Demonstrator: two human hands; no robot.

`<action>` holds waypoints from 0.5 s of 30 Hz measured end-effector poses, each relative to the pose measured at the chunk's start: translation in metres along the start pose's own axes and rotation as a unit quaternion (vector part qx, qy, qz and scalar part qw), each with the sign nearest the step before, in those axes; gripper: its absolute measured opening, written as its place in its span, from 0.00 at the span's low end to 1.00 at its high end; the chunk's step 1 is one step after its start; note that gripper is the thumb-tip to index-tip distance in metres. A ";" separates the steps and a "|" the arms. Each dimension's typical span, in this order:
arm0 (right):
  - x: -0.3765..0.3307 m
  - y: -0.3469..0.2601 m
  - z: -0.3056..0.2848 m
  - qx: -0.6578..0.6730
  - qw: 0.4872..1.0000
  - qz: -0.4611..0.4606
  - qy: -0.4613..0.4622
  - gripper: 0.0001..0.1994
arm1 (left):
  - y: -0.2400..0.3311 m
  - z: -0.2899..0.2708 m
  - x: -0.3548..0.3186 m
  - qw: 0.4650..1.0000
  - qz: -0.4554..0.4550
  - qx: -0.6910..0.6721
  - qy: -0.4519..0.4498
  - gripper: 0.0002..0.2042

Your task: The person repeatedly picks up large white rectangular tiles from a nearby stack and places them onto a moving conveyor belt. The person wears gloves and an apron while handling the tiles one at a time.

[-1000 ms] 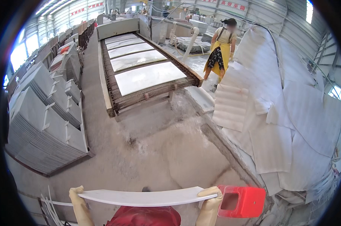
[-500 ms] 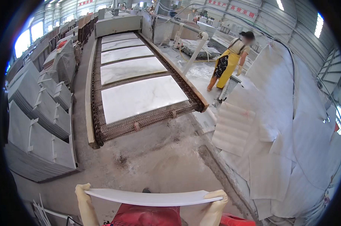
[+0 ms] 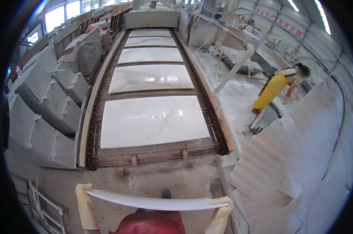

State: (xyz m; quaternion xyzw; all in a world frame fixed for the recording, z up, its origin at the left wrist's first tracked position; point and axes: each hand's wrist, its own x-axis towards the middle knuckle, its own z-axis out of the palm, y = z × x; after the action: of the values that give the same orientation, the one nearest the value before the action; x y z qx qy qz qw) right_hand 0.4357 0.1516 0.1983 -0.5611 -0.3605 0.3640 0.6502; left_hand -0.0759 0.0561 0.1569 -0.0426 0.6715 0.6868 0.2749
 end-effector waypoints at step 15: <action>0.201 0.049 0.089 0.050 0.991 0.055 -0.110 0.11 | 0.028 0.153 -0.012 0.992 0.010 0.053 0.111 0.09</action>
State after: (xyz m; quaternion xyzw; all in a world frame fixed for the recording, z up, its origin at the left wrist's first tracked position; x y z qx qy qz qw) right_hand 0.4501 0.3746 0.1711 -0.5035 -0.3799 0.4758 0.6130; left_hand -0.0304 0.1980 0.2018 -0.0972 0.7335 0.6442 0.1939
